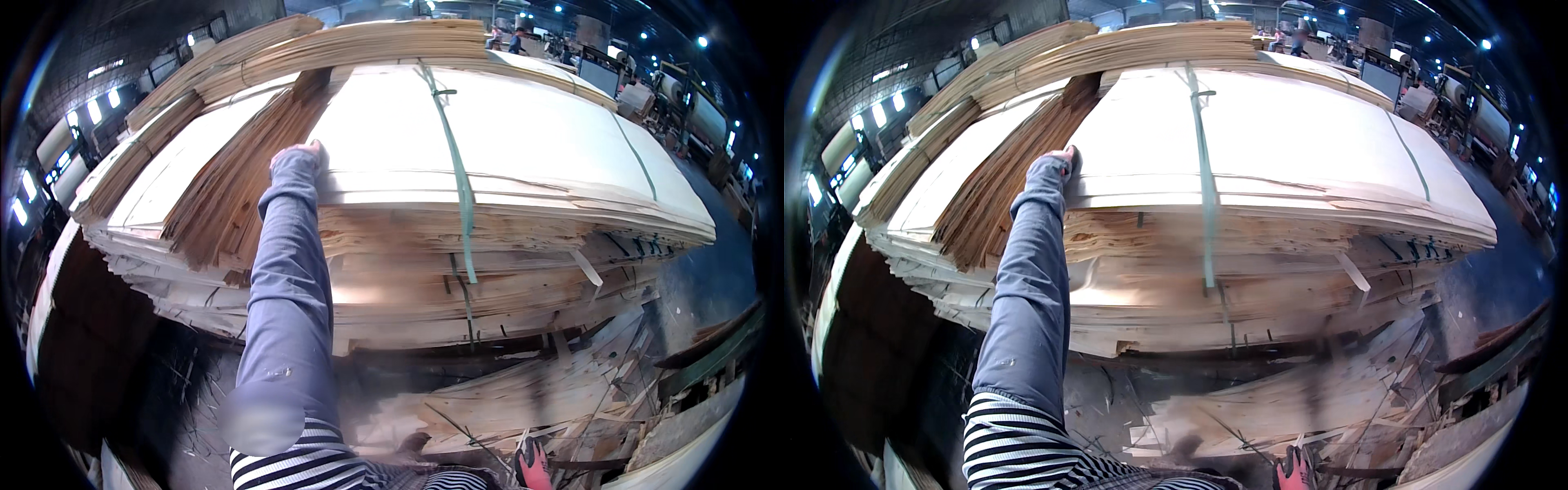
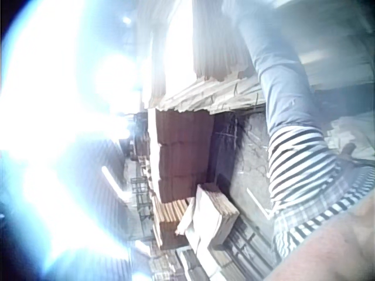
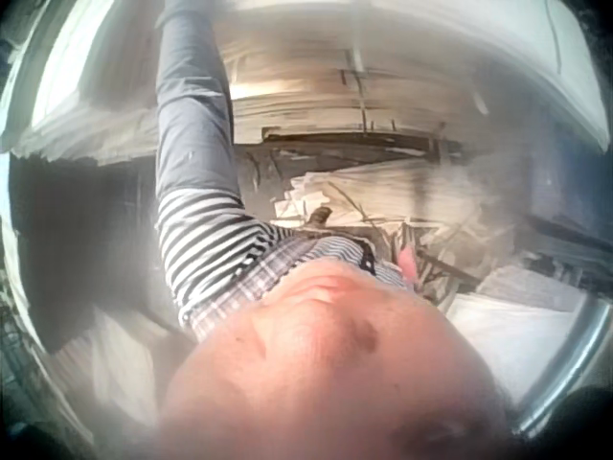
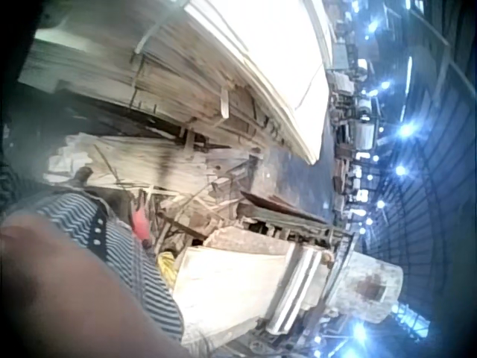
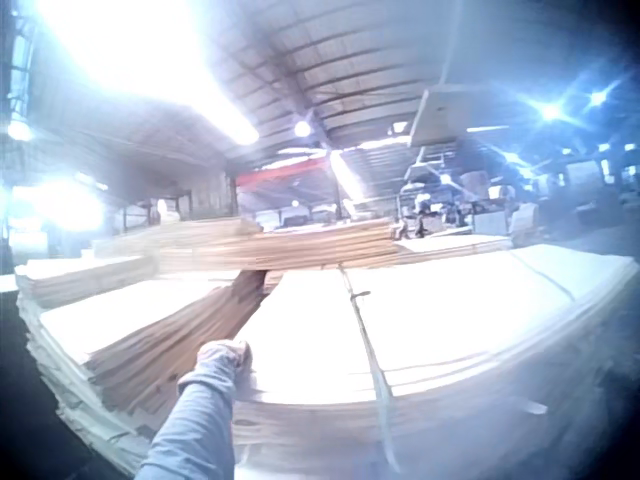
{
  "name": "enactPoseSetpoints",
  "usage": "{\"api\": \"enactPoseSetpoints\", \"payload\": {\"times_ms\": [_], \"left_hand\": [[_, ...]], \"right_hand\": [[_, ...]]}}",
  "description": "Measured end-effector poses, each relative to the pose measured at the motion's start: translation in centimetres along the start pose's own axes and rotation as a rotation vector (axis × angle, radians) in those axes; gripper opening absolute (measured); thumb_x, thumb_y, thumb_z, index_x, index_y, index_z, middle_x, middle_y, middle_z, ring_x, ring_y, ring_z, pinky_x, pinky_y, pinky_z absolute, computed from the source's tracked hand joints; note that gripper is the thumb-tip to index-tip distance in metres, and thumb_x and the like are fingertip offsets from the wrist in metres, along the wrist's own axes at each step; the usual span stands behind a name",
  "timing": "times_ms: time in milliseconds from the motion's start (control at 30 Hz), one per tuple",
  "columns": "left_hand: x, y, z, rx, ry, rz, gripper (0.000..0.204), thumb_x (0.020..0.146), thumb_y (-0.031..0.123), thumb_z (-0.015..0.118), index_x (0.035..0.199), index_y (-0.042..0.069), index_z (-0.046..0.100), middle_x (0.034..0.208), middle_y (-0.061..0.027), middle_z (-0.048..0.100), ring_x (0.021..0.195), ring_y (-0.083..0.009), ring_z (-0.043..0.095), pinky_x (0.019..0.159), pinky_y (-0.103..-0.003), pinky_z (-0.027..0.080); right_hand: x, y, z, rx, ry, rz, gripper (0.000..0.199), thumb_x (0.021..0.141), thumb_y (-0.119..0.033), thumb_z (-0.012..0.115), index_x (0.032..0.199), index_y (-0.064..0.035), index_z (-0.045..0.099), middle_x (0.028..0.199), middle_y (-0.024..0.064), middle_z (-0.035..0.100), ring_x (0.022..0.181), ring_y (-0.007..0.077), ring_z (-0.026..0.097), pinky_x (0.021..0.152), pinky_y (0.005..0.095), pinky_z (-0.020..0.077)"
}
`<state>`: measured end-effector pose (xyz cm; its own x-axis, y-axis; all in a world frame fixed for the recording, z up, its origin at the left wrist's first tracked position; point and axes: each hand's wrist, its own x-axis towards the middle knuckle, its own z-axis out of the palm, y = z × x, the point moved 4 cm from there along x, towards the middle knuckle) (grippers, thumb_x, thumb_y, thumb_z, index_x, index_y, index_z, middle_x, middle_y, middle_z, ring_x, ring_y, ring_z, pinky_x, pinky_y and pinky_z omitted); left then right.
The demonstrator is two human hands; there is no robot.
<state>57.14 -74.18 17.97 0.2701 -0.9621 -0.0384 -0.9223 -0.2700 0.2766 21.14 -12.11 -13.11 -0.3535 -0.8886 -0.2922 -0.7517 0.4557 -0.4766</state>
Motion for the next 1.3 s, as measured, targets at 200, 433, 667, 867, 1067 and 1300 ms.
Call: {"api": "enactPoseSetpoints", "payload": {"times_ms": [200, 433, 667, 867, 1067, 1300], "left_hand": [[-3.4, -0.7, -0.7, 0.089, 0.159, 0.009, 0.063, 0.081, 0.052, 0.023, 0.111, 0.005, 0.053, 0.116, -0.0117, 0.05, 0.11, -0.0235, 0.046, 0.092, -0.035, 0.033], [-12.0, -1.8, 0.3, 0.08, 0.217, -0.009, 0.069, 0.081, 0.056, 0.019, 0.111, 0.003, 0.052, 0.113, -0.0154, 0.051, 0.105, -0.0255, 0.049, 0.088, -0.036, 0.035], [-19.6, -4.5, 4.6, -0.189, 0.03, 0.09, 0.084, 0.07, 0.068, 0.034, 0.116, -0.001, 0.044, 0.113, -0.0213, 0.049, 0.107, -0.029, 0.047, 0.09, -0.036, 0.035], [-19.6, -6.7, 9.0, -0.679, 0.05, 0.023, 0.1, 0.059, 0.073, 0.045, 0.123, -0.003, 0.032, 0.117, -0.0236, 0.044, 0.11, -0.0319, 0.043, 0.092, -0.037, 0.033], [-25.7, -4.9, 11.0, -1.007, -0.123, 0.056, 0.107, 0.054, 0.073, 0.053, 0.123, -0.005, 0.029, 0.119, -0.0263, 0.041, 0.111, -0.0347, 0.041, 0.091, -0.037, 0.034], [-51.6, -3.7, 15.5, -1.13, -0.295, 0.017, 0.103, 0.063, 0.065, 0.052, 0.125, -0.01, 0.019, 0.118, -0.0277, 0.04, 0.114, -0.0334, 0.038, 0.093, -0.033, 0.031]], "right_hand": [[-1.3, 3.5, 0.0, -0.103, 0.011, 0.011, 0.051, 0.083, -0.037, 0.045, 0.124, -0.0096, 0.035, 0.123, 0.0162, 0.037, 0.108, 0.0335, 0.039, 0.089, 0.0407, 0.0334], [0.7, 4.4, -0.4, -0.122, -0.146, -0.319, 0.056, 0.083, -0.041, 0.042, 0.129, -0.0108, 0.028, 0.131, 0.0188, 0.026, 0.117, 0.0343, 0.03, 0.094, 0.0405, 0.0304], [1.7, 0.8, -3.3, -0.273, -0.156, -0.524, 0.047, 0.086, -0.022, 0.041, 0.13, -0.013, 0.025, 0.134, 0.0173, 0.02, 0.121, 0.0354, 0.024, 0.096, 0.0401, 0.0288], [6.6, 0.1, -2.6, 0.225, -0.001, -0.063, 0.068, 0.077, -0.03, 0.058, 0.129, -0.0023, 0.025, 0.129, 0.0179, 0.032, 0.12, 0.0271, 0.031, 0.098, 0.0335, 0.0263], [8.4, -14.3, -9.8, 1.398, -0.059, -0.507, 0.064, 0.084, -0.05, 0.038, 0.133, -0.0155, 0.017, 0.135, 0.0093, 0.023, 0.123, 0.0261, 0.025, 0.1, 0.0428, 0.0171], [2.0, -8.8, -15.0, 1.408, 0.639, -0.56, 0.055, 0.085, -0.039, 0.042, 0.13, -0.0138, 0.025, 0.134, 0.0048, 0.025, 0.12, 0.022, 0.028, 0.097, 0.0389, 0.0264]]}}
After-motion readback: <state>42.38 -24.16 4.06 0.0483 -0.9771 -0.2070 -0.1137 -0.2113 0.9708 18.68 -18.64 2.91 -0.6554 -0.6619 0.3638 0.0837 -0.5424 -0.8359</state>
